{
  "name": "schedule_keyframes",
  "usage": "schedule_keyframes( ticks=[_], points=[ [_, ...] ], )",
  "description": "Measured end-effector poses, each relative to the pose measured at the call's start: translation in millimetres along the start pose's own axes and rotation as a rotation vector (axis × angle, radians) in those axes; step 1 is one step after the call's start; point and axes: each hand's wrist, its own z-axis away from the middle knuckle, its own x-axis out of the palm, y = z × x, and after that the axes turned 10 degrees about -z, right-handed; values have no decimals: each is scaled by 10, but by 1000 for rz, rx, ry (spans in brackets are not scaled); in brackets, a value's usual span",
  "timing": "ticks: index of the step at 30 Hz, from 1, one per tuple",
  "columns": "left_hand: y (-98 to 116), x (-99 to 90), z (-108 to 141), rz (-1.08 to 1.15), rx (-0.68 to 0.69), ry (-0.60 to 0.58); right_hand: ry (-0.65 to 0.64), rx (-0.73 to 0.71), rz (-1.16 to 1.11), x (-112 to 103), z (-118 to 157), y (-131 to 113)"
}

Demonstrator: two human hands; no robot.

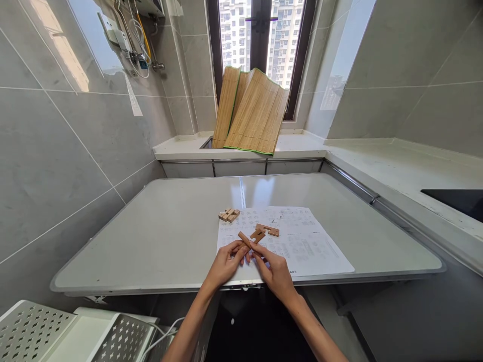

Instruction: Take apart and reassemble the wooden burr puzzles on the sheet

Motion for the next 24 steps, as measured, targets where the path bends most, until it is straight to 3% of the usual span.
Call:
schedule_keyframes(
  ticks=[24],
  points=[
    [-7, 5, -9, 4, -4, 37, -41, 10, 13, 16, -33, -34]
  ],
)
